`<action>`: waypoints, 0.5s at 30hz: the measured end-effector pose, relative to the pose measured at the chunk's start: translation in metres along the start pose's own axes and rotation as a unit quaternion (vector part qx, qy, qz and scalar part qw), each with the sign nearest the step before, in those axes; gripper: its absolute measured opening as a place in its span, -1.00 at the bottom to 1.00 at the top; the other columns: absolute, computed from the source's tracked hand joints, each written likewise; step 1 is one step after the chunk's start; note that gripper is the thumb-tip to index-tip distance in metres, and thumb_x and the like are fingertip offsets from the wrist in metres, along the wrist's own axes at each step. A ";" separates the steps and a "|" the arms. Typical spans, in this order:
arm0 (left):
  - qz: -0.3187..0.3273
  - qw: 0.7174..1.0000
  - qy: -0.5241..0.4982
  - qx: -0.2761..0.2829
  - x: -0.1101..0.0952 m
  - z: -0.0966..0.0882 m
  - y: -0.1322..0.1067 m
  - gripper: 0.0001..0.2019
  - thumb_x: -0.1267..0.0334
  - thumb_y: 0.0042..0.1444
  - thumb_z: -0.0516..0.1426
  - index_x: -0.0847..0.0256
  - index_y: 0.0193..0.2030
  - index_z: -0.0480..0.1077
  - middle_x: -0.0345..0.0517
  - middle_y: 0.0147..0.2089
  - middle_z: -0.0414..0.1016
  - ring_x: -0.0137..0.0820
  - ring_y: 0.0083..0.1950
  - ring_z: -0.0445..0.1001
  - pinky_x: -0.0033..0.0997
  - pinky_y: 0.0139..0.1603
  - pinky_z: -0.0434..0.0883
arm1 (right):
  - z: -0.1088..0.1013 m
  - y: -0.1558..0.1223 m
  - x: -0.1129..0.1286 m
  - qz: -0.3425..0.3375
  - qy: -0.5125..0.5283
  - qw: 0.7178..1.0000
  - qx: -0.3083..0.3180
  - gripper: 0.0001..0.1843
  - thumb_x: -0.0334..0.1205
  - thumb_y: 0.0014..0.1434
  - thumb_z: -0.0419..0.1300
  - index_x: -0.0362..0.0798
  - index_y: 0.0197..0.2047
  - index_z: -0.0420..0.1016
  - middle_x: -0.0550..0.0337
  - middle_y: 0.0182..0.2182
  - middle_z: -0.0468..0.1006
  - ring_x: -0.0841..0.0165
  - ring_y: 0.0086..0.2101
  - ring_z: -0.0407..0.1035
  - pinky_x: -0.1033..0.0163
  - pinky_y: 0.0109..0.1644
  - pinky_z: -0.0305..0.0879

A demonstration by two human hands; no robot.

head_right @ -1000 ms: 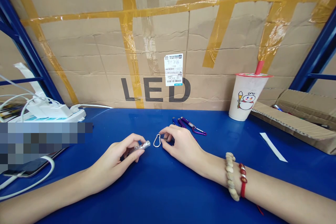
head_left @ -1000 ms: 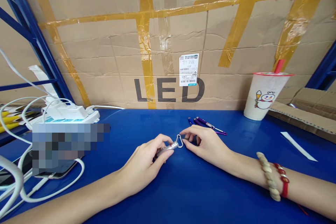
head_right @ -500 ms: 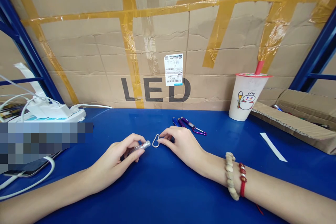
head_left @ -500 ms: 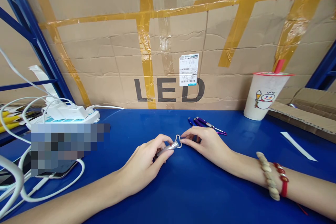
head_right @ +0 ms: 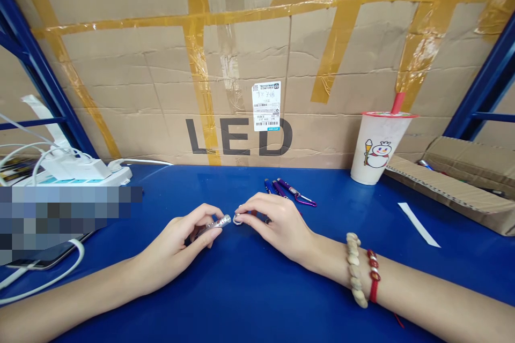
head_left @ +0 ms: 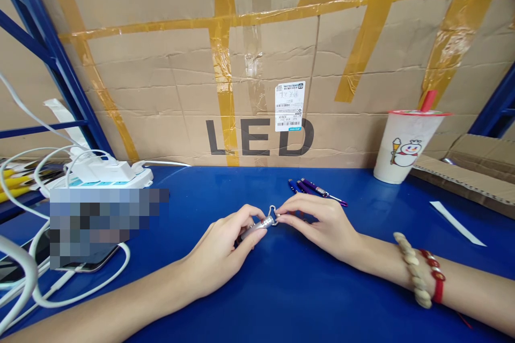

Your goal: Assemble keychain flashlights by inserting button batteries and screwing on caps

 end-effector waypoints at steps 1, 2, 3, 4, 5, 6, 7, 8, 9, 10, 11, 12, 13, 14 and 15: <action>0.002 1.000 0.000 -0.001 0.000 0.000 0.000 -0.76 0.08 0.25 -0.11 0.12 -0.08 0.23 -0.31 -0.48 0.32 -0.48 -0.48 0.26 -0.53 -0.44 0.21 | -0.002 0.000 0.007 -0.033 0.004 0.999 -0.012 -0.92 -0.32 0.15 0.18 -0.06 -0.27 0.50 0.19 -0.38 0.58 0.43 -0.36 0.45 0.35 -0.26 0.40; 0.004 1.000 -0.001 -0.001 0.001 0.000 0.000 -0.76 0.08 0.25 -0.11 0.12 -0.09 0.23 -0.31 -0.48 0.32 -0.48 -0.48 0.26 -0.53 -0.44 0.20 | -0.004 0.000 0.013 -0.062 0.004 0.998 -0.020 -0.91 -0.34 0.15 0.18 -0.06 -0.26 0.50 0.19 -0.37 0.58 0.43 -0.35 0.45 0.35 -0.25 0.41; 0.005 1.000 -0.002 0.001 0.001 0.001 0.000 -0.77 0.09 0.25 -0.11 0.12 -0.09 0.24 -0.31 -0.48 0.32 -0.48 -0.47 0.27 -0.53 -0.43 0.21 | -0.005 -0.001 0.017 -0.082 0.002 0.996 -0.028 -0.90 -0.37 0.15 0.17 -0.07 -0.25 0.50 0.18 -0.37 0.58 0.43 -0.35 0.45 0.35 -0.25 0.41; 0.008 1.000 -0.003 0.004 0.001 0.001 0.001 -0.78 0.10 0.25 -0.10 0.12 -0.09 0.23 -0.31 -0.48 0.32 -0.48 -0.47 0.27 -0.53 -0.43 0.21 | -0.006 -0.001 0.020 -0.095 0.000 0.995 -0.035 -0.89 -0.39 0.15 0.17 -0.07 -0.24 0.49 0.17 -0.37 0.58 0.43 -0.34 0.46 0.35 -0.24 0.41; 0.011 1.000 -0.006 0.009 0.001 0.001 0.001 -0.79 0.11 0.25 -0.10 0.12 -0.09 0.23 -0.31 -0.48 0.32 -0.48 -0.46 0.28 -0.54 -0.42 0.21 | -0.007 -0.001 0.021 -0.101 -0.001 0.994 -0.041 -0.88 -0.40 0.15 0.16 -0.08 -0.23 0.49 0.16 -0.37 0.58 0.43 -0.33 0.46 0.35 -0.24 0.41; 0.014 1.000 -0.010 0.012 0.000 0.002 0.001 -0.79 0.12 0.25 -0.10 0.12 -0.09 0.23 -0.31 -0.48 0.33 -0.48 -0.46 0.29 -0.54 -0.42 0.22 | -0.007 -0.001 0.021 -0.103 0.000 0.994 -0.044 -0.87 -0.41 0.16 0.15 -0.08 -0.23 0.49 0.16 -0.36 0.58 0.43 -0.33 0.46 0.35 -0.24 0.42; 0.017 1.000 -0.013 0.016 0.000 0.002 0.001 -0.80 0.13 0.25 -0.09 0.12 -0.09 0.23 -0.31 -0.47 0.33 -0.48 -0.45 0.30 -0.54 -0.41 0.22 | -0.007 -0.001 0.021 -0.104 0.002 0.994 -0.044 -0.86 -0.42 0.16 0.15 -0.07 -0.22 0.49 0.16 -0.36 0.58 0.43 -0.33 0.46 0.35 -0.24 0.42; 0.020 1.000 -0.015 0.017 -0.001 0.002 0.000 -0.80 0.14 0.25 -0.09 0.12 -0.09 0.23 -0.31 -0.47 0.34 -0.48 -0.44 0.31 -0.54 -0.41 0.22 | -0.007 -0.001 0.021 -0.106 0.006 0.993 -0.041 -0.86 -0.41 0.16 0.15 -0.07 -0.21 0.49 0.15 -0.36 0.58 0.43 -0.33 0.46 0.35 -0.24 0.42; 0.021 0.999 -0.017 0.018 -0.002 0.002 0.000 -0.80 0.14 0.25 -0.09 0.12 -0.09 0.23 -0.30 -0.46 0.34 -0.48 -0.43 0.32 -0.54 -0.40 0.23 | -0.007 -0.001 0.021 -0.107 0.011 0.993 -0.036 -0.86 -0.41 0.16 0.15 -0.07 -0.21 0.49 0.15 -0.35 0.58 0.42 -0.33 0.46 0.35 -0.25 0.43; 0.022 0.999 -0.017 0.018 -0.002 0.001 0.000 -0.81 0.14 0.26 -0.09 0.12 -0.09 0.23 -0.30 -0.46 0.34 -0.48 -0.43 0.32 -0.54 -0.40 0.23 | -0.006 -0.002 0.021 -0.109 0.017 0.993 -0.031 -0.86 -0.40 0.16 0.15 -0.07 -0.21 0.49 0.15 -0.35 0.57 0.43 -0.33 0.46 0.35 -0.25 0.43; 0.022 0.999 -0.017 0.019 -0.003 0.001 0.000 -0.81 0.14 0.26 -0.09 0.12 -0.09 0.23 -0.30 -0.45 0.35 -0.48 -0.42 0.33 -0.54 -0.39 0.23 | -0.006 -0.002 0.021 -0.109 0.025 0.993 -0.028 -0.87 -0.40 0.16 0.15 -0.07 -0.21 0.49 0.15 -0.36 0.57 0.43 -0.34 0.46 0.36 -0.26 0.43; 0.023 0.999 -0.017 0.019 -0.004 0.001 0.000 -0.81 0.14 0.26 -0.09 0.12 -0.10 0.23 -0.30 -0.45 0.35 -0.48 -0.42 0.33 -0.54 -0.39 0.24 | -0.005 -0.002 0.021 -0.108 0.035 0.993 -0.023 -0.87 -0.39 0.16 0.15 -0.08 -0.22 0.48 0.15 -0.36 0.57 0.44 -0.35 0.46 0.37 -0.26 0.43; 0.023 0.999 -0.016 0.021 -0.004 0.001 0.000 -0.81 0.15 0.26 -0.09 0.12 -0.10 0.23 -0.29 -0.45 0.35 -0.47 -0.41 0.34 -0.54 -0.38 0.24 | -0.004 -0.002 0.020 -0.105 0.044 0.993 -0.018 -0.88 -0.39 0.16 0.16 -0.08 -0.22 0.48 0.15 -0.37 0.57 0.45 -0.35 0.45 0.38 -0.27 0.42; 0.023 0.999 -0.016 0.022 -0.005 0.002 -0.001 -0.81 0.15 0.26 -0.09 0.12 -0.10 0.23 -0.29 -0.44 0.35 -0.47 -0.41 0.34 -0.54 -0.38 0.24 | -0.004 -0.002 0.019 -0.102 0.053 0.993 -0.012 -0.89 -0.38 0.16 0.16 -0.09 -0.23 0.48 0.16 -0.38 0.56 0.46 -0.36 0.45 0.40 -0.28 0.42; 0.023 0.999 -0.015 0.023 -0.005 0.002 -0.001 -0.82 0.16 0.26 -0.09 0.12 -0.10 0.23 -0.29 -0.44 0.36 -0.47 -0.41 0.34 -0.54 -0.37 0.25 | -0.002 -0.002 0.019 -0.098 0.058 0.993 -0.005 -0.89 -0.37 0.16 0.16 -0.09 -0.23 0.48 0.16 -0.38 0.56 0.47 -0.37 0.45 0.41 -0.30 0.41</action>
Point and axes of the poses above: each hand's wrist, its own y-axis towards the middle knuckle, its own z-axis out of the palm, x = y × z, the point moved 7 cm from there along y, towards the middle knuckle
